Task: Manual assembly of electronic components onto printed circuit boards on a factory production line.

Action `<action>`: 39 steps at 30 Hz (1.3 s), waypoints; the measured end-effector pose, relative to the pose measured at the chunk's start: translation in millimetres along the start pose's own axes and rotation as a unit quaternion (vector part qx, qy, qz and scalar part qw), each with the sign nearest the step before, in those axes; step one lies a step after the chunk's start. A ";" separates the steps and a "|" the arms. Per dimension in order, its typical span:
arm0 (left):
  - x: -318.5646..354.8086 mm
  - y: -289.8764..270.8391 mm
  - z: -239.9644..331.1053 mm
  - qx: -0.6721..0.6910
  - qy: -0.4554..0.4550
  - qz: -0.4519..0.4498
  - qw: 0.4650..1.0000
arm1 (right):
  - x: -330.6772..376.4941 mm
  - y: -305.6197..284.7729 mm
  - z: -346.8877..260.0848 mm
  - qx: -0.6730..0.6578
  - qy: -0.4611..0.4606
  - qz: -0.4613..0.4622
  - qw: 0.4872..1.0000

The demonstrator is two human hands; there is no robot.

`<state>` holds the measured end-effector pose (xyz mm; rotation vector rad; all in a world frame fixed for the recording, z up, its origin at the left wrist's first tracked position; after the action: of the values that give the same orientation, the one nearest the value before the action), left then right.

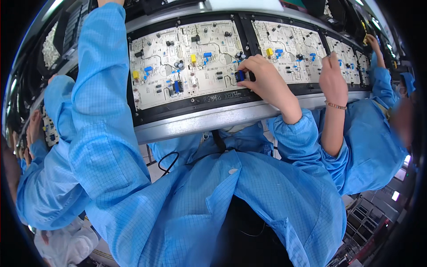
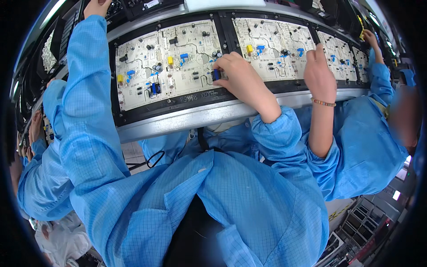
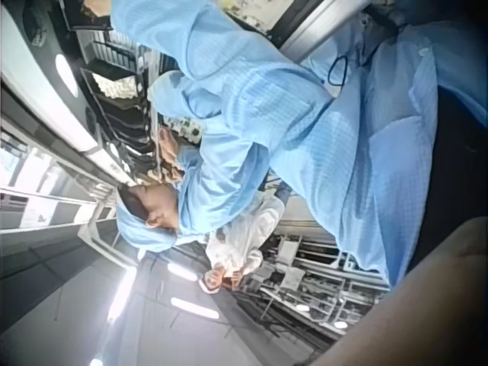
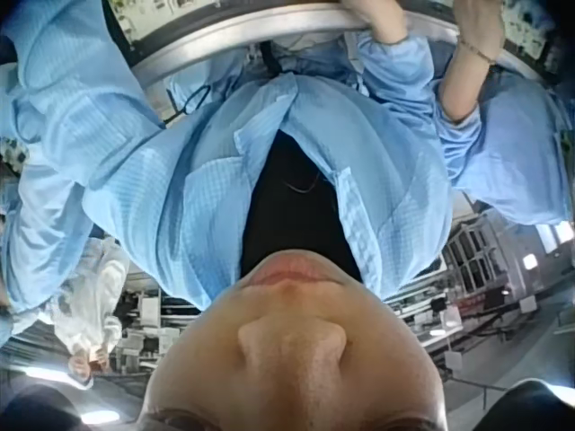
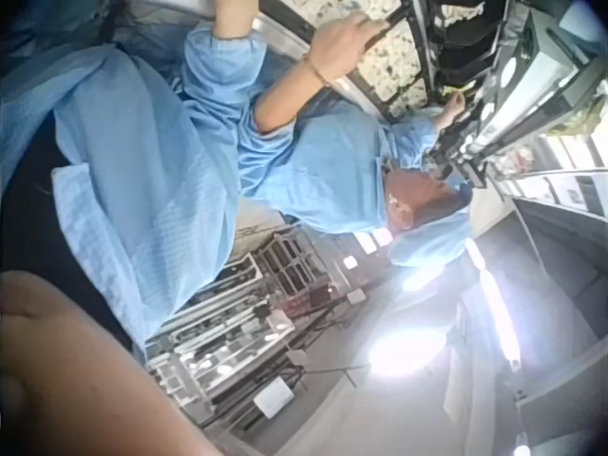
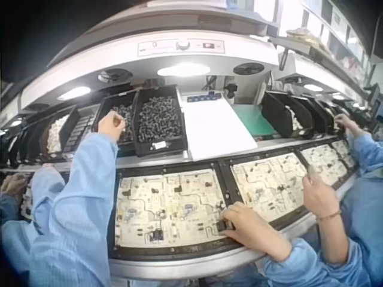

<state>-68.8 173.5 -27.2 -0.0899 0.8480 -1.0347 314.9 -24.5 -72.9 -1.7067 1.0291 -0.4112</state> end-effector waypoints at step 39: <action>279.5 31.5 178.0 0.242 -0.067 -0.241 0.938 | -310.3 -37.1 116.7 -0.318 0.171 0.322 0.875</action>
<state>135.2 -84.3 -79.7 0.0538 0.4305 -1.6556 235.3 295.2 -20.7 -1.7290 2.0827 0.0929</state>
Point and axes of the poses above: each hand's wrist, its own x-axis away from the middle knuckle, its own y-axis out of the palm, z = x × y, the point moved 2 cm from there along -x, towards the middle knuckle, and after that the axes turned 10 degrees about x, right-handed, at the moved point
